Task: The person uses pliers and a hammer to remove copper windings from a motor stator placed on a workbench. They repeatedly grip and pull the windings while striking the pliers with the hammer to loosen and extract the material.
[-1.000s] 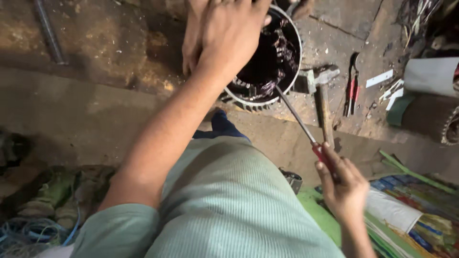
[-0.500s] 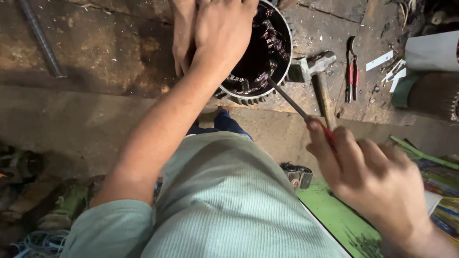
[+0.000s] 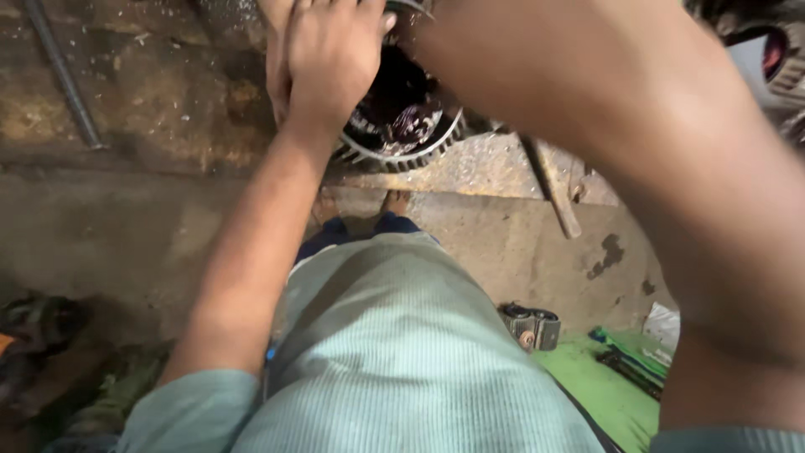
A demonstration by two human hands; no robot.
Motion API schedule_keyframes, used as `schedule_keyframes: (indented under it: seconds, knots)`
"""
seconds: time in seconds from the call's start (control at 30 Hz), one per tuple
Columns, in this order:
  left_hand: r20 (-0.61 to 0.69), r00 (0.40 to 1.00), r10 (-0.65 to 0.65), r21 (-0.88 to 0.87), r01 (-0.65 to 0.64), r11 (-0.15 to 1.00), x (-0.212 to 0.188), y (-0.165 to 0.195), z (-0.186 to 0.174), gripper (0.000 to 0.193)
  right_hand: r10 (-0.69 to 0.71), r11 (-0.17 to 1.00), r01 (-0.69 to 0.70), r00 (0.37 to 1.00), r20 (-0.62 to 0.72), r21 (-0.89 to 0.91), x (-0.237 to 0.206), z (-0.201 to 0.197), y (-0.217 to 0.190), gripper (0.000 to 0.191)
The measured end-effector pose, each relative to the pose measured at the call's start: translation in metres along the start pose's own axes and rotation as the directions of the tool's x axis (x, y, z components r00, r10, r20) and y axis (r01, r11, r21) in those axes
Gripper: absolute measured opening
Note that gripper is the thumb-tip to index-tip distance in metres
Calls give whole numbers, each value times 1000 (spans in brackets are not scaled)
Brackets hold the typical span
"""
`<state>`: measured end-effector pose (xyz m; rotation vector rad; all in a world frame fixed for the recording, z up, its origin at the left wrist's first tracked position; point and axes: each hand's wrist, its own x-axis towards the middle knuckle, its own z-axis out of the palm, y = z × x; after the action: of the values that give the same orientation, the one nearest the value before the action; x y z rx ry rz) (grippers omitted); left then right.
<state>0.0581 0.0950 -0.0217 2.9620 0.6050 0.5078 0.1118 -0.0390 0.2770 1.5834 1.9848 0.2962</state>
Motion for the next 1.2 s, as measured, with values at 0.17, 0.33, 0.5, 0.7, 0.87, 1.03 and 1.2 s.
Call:
schedule_keyframes:
  seconds: [0.17, 0.33, 0.5, 0.7, 0.87, 1.03, 1.2]
  knots:
    - [-222, 973, -59, -211, 11, 977, -10, 8, -36, 31, 425, 790, -400, 904, 54, 465, -170, 98, 33, 29]
    - [-153, 985, -84, -290, 37, 956, -23, 30, -41, 27, 863, 9, -636, 395, 315, 772, -252, 292, -31, 25]
    - [-95, 989, -116, -310, 82, 947, -43, 56, -47, 27, 930, -78, -409, 298, 214, 909, -222, 402, -97, 28]
    - [40, 972, -232, -327, 232, 916, -46, 72, -64, 31, 881, 38, -667, 373, 290, 744, -214, 429, -92, 27]
    - [12, 968, -249, -25, 249, 968, -59, 103, -53, 26, 836, 264, -689, 512, 195, 675, -224, 448, -83, 43]
    - [-20, 964, -266, -16, 266, 964, -67, 106, -39, 13, 759, 317, -697, 593, 268, 643, -231, 475, -77, 34]
    - [-94, 980, -173, 119, 184, 976, -63, 110, -30, 13, 824, 31, -541, 489, 285, 840, -242, 459, -55, 25]
